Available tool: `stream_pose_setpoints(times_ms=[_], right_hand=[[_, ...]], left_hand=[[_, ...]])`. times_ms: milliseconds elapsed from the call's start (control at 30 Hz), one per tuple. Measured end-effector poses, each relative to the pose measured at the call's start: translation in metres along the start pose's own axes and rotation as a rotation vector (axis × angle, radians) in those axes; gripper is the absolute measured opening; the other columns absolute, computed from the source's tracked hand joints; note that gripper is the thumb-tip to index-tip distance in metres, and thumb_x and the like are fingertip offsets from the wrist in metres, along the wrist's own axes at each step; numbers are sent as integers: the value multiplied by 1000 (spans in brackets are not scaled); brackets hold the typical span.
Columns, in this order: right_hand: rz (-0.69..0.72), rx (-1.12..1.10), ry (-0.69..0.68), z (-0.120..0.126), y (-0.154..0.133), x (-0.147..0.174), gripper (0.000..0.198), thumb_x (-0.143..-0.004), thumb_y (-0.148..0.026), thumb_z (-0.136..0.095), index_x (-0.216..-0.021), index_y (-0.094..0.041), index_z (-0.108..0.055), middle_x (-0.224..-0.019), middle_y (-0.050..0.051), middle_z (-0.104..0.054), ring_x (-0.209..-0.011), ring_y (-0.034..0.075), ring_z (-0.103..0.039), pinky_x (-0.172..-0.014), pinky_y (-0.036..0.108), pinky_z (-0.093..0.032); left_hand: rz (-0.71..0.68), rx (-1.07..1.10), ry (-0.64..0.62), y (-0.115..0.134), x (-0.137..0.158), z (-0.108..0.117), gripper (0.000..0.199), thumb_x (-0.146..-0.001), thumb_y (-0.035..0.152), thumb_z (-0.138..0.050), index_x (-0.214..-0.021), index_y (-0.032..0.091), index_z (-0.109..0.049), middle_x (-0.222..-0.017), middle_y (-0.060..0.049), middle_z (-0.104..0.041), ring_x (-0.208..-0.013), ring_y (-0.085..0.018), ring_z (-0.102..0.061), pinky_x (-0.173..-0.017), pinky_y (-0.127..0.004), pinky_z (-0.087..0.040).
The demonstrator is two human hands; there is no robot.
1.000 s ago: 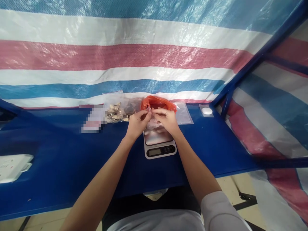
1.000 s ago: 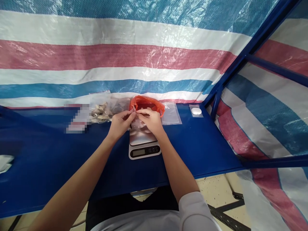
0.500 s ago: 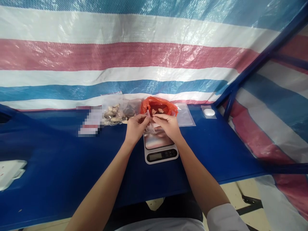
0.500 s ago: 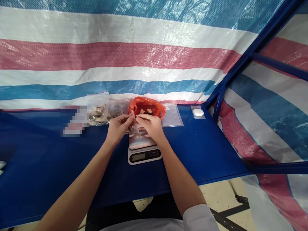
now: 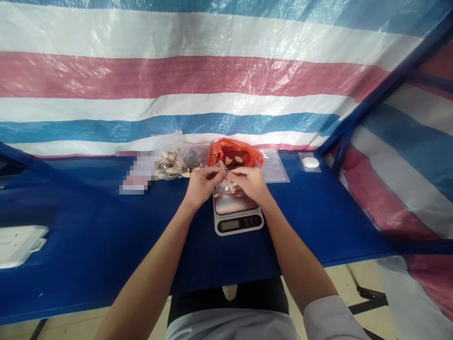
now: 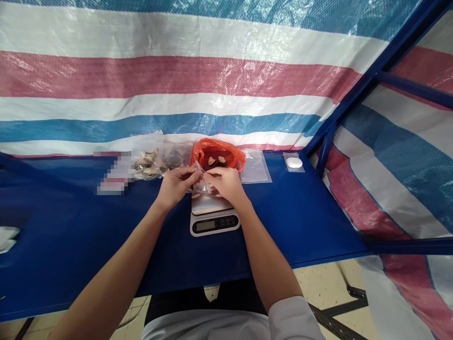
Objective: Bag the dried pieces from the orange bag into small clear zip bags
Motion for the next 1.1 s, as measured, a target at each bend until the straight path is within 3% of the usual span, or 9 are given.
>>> stream_pose_setpoints(times_ms=[300, 467, 600, 867, 1100], right_hand=[[-66, -136, 86, 4, 4, -2, 23, -77, -42, -74, -80, -19, -78, -72, 2, -75, -68, 20, -73, -66, 31, -62], [-111, -251, 118, 10, 6, -3, 26, -76, -44, -75, -81, -19, -77, -71, 3, -74, -67, 20, -74, -64, 33, -64], [-38, -182, 128, 6, 4, -3, 24, -78, -43, -74, -83, -20, -78, -72, 3, -75, -68, 21, -74, -67, 35, -65], [292, 122, 129, -2, -14, 4, 18, -85, -35, -69, -82, -20, -80, -71, 1, -75, -69, 19, -73, -72, 29, -60], [258, 172, 100, -4, -11, 4, 13, -84, -30, -69, -87, -24, -80, -82, 0, -79, -73, 18, -75, -75, 27, -60]], left_hand=[[-19, 0, -5, -3, -1, 7, 27, -81, 38, -66, -69, 14, -75, -66, -1, -69, -63, -14, -59, -65, -25, -48], [78, -1, 67, -10, -1, 18, 31, -79, 42, -69, -83, 14, -79, -75, -4, -75, -66, -17, -64, -65, -27, -52], [83, -81, 139, -5, 3, 20, 29, -78, 41, -69, -85, 14, -78, -77, -5, -76, -69, -18, -66, -66, -27, -52], [56, -137, 170, 2, 7, 13, 29, -83, 44, -65, -81, 16, -72, -76, -3, -74, -69, -16, -67, -69, -26, -51], [26, -138, 152, 2, 7, 8, 22, -82, 37, -65, -78, 16, -72, -75, -2, -74, -69, -16, -66, -70, -26, -51]])
Point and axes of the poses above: each hand's wrist, its own x-axis away from the middle knuckle, its own z-axis out of the back of the hand, y = z × x, the point moved 5 cm from there along -x, towards the middle knuckle
